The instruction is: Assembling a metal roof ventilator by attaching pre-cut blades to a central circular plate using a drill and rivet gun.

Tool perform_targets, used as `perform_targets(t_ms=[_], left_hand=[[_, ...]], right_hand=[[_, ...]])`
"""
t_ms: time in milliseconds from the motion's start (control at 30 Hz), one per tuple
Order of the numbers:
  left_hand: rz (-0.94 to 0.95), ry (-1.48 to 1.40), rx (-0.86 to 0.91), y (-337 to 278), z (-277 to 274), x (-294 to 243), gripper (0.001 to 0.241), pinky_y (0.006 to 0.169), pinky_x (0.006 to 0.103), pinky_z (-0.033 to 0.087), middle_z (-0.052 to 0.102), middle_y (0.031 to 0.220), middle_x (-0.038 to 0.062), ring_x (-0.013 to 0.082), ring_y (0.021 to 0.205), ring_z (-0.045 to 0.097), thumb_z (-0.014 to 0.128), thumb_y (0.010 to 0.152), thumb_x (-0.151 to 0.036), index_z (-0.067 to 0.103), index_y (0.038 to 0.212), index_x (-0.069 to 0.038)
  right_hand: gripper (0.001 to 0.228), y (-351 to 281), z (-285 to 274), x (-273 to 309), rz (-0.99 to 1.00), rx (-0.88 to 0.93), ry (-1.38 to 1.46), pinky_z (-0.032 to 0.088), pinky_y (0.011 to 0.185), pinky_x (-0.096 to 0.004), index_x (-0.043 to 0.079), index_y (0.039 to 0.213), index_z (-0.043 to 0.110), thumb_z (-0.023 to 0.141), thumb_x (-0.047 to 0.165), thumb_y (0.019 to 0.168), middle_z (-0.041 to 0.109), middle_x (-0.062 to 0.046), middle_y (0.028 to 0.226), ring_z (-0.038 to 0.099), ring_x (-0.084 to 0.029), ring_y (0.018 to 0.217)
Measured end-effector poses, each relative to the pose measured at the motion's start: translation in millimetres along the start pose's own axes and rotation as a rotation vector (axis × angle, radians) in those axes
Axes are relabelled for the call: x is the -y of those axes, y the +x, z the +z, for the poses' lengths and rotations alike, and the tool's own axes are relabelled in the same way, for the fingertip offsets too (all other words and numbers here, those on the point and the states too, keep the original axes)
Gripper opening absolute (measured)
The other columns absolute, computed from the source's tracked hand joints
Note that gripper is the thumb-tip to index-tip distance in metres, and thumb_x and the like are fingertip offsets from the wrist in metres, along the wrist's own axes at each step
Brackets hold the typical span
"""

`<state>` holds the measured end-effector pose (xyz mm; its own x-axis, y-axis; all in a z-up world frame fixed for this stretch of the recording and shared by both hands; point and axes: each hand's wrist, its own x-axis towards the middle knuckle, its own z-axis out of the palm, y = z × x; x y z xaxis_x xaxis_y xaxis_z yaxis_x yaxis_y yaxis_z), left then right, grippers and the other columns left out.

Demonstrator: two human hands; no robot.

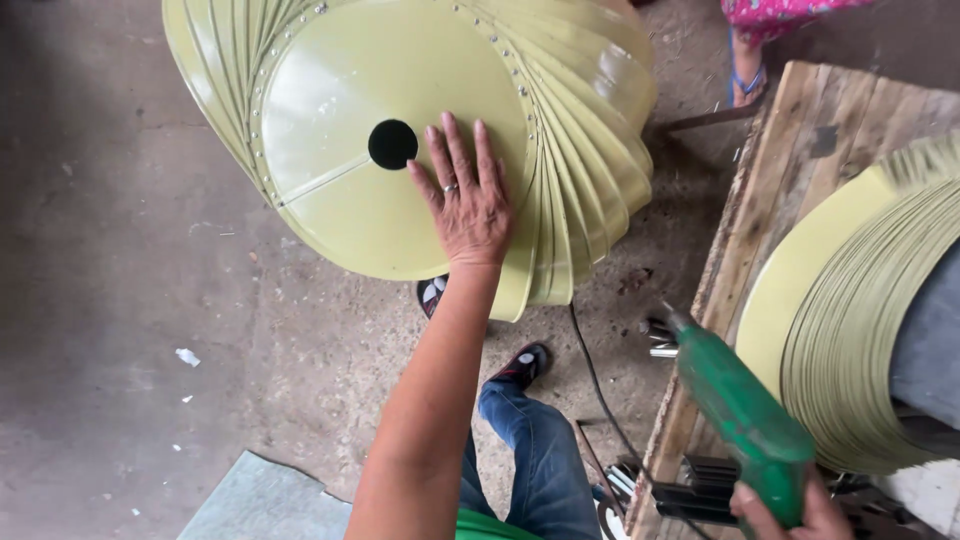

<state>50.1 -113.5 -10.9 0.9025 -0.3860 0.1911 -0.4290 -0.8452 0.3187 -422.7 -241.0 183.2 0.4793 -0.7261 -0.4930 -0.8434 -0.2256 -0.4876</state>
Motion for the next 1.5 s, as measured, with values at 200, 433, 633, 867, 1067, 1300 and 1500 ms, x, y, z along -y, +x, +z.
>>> perform_targets(t_ms=[200, 433, 633, 867, 1067, 1300, 1500], left_hand=[[-0.009, 0.010, 0.041, -2.4, 3.2, -0.9, 0.053, 0.129, 0.0631, 0.005, 0.025, 0.171, 0.017, 0.0356, 0.161, 0.018, 0.045, 0.115, -0.028, 0.038, 0.163, -0.008], [-0.034, -0.005, 0.071, -3.0, 2.1, -0.4, 0.054, 0.129, 0.0625, 0.006, 0.023, 0.172, 0.016, 0.0351, 0.161, 0.016, 0.042, 0.113, -0.025, 0.036, 0.164, -0.006], [-0.023, -0.008, 0.068, -1.5, 2.4, -5.2, 0.057, 0.130, 0.0625, 0.005, 0.022, 0.173, 0.016, 0.0352, 0.161, 0.016, 0.043, 0.112, -0.022, 0.033, 0.165, -0.005], [-0.013, -0.051, 0.052, -2.8, -0.6, -6.3, 0.058, 0.130, 0.0619, 0.004, 0.020, 0.174, 0.017, 0.0353, 0.162, 0.015, 0.042, 0.113, -0.020, 0.030, 0.167, -0.003], [-0.013, -0.054, 0.038, -3.3, -0.2, -5.8, 0.058, 0.130, 0.0615, 0.004, 0.020, 0.174, 0.016, 0.0349, 0.162, 0.014, 0.041, 0.113, -0.019, 0.030, 0.167, -0.003], [-0.008, -0.043, 0.030, -2.6, -0.7, -2.9, 0.058, 0.130, 0.0617, 0.004, 0.019, 0.174, 0.016, 0.0348, 0.162, 0.014, 0.041, 0.113, -0.019, 0.030, 0.167, -0.004], [-0.017, -0.049, 0.042, -2.6, 2.4, -6.3, 0.058, 0.130, 0.0612, 0.004, 0.019, 0.174, 0.016, 0.0341, 0.162, 0.013, 0.042, 0.112, -0.020, 0.030, 0.167, -0.004]], right_hand=[[0.051, 79.3, -30.2, 217.2, -0.250, 0.139, 0.190, 0.059, 0.075, -0.032, -0.005, 0.140, 0.054, 0.064, 0.005, 0.091, 0.072, -0.011, 0.092, 0.071, -0.016, 0.079], [0.044, 148.9, -21.2, 282.6, -0.351, 0.301, 0.190, 0.057, 0.074, -0.029, -0.006, 0.138, 0.057, 0.066, 0.006, 0.097, 0.068, -0.008, 0.096, 0.067, -0.014, 0.080], [0.053, 173.0, -27.3, 308.0, -0.397, 0.333, -0.018, 0.058, 0.070, -0.029, -0.002, 0.148, 0.055, 0.068, 0.009, 0.098, 0.070, -0.007, 0.102, 0.068, -0.014, 0.080], [0.096, 179.3, 5.4, 387.0, -0.324, 0.277, -0.976, 0.061, 0.086, -0.042, 0.023, 0.165, 0.040, 0.086, 0.043, 0.084, 0.076, -0.013, 0.116, 0.075, -0.029, 0.096], [0.078, 202.7, -3.2, 358.0, -0.667, 0.303, -0.723, 0.059, 0.084, -0.038, 0.012, 0.146, 0.063, 0.088, 0.035, 0.076, 0.077, -0.015, 0.106, 0.075, -0.023, 0.092], [0.045, 221.1, -6.3, 386.1, -0.679, 0.347, -0.442, 0.058, 0.067, -0.030, 0.002, 0.124, 0.072, 0.081, 0.020, 0.084, 0.077, -0.009, 0.090, 0.072, -0.016, 0.073], [0.034, 220.1, 4.8, 412.3, -0.626, 0.367, -0.593, 0.058, 0.062, -0.031, 0.003, 0.116, 0.076, 0.082, 0.014, 0.084, 0.077, -0.009, 0.078, 0.074, -0.014, 0.066]])
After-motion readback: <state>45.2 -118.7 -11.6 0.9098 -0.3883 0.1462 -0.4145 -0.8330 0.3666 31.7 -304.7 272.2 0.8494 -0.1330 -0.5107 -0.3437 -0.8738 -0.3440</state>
